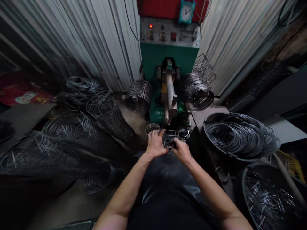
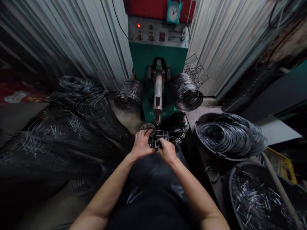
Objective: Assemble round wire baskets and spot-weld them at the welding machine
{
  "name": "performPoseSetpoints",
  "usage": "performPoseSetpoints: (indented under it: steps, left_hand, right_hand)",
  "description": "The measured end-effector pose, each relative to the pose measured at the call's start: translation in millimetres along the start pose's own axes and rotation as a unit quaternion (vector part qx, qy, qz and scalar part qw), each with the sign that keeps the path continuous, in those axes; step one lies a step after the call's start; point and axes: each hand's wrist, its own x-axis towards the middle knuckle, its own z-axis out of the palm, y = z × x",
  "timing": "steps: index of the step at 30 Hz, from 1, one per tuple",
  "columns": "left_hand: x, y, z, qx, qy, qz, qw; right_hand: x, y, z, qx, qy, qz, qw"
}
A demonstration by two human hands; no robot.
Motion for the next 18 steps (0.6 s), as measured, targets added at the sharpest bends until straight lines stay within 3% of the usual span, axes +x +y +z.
performPoseSetpoints:
  steps: [3,6,18]
  left_hand:
    - [1.7,-3.4,1.7,-0.029,-0.015,-0.014,0.999]
    - [5.9,-6.8,0.7,-0.046,-0.037,-0.035,0.998]
    - [27.2,-18.1,0.5,-0.048,-0.067,-0.022,0.996]
  right_hand:
    - [-5.4,8.7,-0.1,0.072,-0.035,-0.081,0.993]
    - [-4.6,13.5,-7.2,0.076,-0.073,-0.119,0.987]
    - [17.8,22.3,-4.4,0.044,-0.079,-0.168,0.982]
